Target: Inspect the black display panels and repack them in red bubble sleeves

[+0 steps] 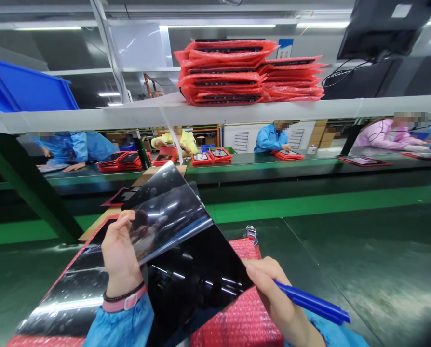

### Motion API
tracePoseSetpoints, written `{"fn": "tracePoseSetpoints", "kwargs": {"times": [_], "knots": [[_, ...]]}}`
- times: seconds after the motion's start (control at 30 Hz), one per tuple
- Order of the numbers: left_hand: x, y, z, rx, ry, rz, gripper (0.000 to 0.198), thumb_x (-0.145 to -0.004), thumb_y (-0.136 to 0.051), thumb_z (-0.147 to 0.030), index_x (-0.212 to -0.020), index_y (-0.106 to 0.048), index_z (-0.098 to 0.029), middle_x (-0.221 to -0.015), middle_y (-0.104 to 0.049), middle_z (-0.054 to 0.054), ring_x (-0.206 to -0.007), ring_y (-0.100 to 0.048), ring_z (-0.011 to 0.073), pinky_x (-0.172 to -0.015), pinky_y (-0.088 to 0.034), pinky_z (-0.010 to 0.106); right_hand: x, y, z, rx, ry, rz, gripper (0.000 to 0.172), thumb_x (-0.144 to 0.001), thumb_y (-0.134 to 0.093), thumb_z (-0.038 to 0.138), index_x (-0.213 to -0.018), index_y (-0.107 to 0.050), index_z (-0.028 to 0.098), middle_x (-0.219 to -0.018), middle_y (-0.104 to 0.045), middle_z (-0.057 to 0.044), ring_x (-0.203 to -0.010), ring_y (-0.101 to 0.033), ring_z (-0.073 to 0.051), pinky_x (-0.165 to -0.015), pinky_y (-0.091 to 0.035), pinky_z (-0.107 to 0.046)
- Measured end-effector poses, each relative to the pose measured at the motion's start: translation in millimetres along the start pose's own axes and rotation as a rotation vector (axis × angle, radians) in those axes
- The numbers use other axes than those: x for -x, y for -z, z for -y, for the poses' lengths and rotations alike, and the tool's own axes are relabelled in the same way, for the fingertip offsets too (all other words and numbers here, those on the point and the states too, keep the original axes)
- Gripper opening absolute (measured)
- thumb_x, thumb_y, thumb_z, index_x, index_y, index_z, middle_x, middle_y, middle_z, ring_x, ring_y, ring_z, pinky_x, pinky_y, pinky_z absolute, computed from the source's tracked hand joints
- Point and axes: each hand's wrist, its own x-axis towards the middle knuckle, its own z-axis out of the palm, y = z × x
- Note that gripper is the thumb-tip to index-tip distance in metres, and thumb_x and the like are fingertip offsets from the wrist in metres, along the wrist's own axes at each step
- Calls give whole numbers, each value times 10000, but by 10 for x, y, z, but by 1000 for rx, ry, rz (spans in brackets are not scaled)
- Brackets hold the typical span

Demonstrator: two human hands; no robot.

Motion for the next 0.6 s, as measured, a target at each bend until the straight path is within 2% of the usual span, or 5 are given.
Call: {"fn": "tracePoseSetpoints", "kwargs": {"times": [0.1, 0.2, 0.33, 0.5, 0.6], "knots": [[57, -24, -64, 51, 15, 107, 100, -689, -603, -147, -595, -602, -180, -663, -586, -28, -698, -555, 120, -689, -476, 214, -7, 22, -50, 121, -59, -65, 501, -813, -568, 655, -623, -736, 223, -646, -674, -32, -684, -607, -229, -721, -495, -361], [177, -84, -145, 62, 110, 250, 110, -666, -625, -213, -569, -591, -176, -624, -567, -8, -643, -533, 134, -636, -463, 234, -3, 19, -98, 132, -99, -97, 469, -786, -595, 662, -704, -749, 226, -746, -697, -42, -804, -631, -257, -779, -500, -377], [328, -153, -215, 170, 270, 405, 192, -692, -586, -342, -605, -627, -175, -724, -653, 53, -755, -576, 182, -720, -461, 260, 4, 12, -108, 36, -83, -135, 365, -796, -639, 577, -927, -768, 262, -984, -732, -47, -990, -636, -269, -889, -499, -369], [398, -147, -237, 168, 290, 440, 210, -702, -570, -353, -600, -633, -180, -766, -670, 64, -793, -584, 201, -734, -446, 264, -73, 10, -64, 73, 99, 103, 272, -823, -640, 445, -952, -733, 224, -801, -694, -28, -765, -637, -218, -728, -524, -311], [414, -122, -240, 116, 251, 427, 218, -676, -593, -369, -585, -637, -176, -753, -662, 66, -775, -589, 214, -706, -447, 271, -128, -18, -47, 34, 148, 200, 194, -829, -646, 354, -935, -703, 203, -780, -675, -11, -732, -613, -189, -684, -510, -270]]}}
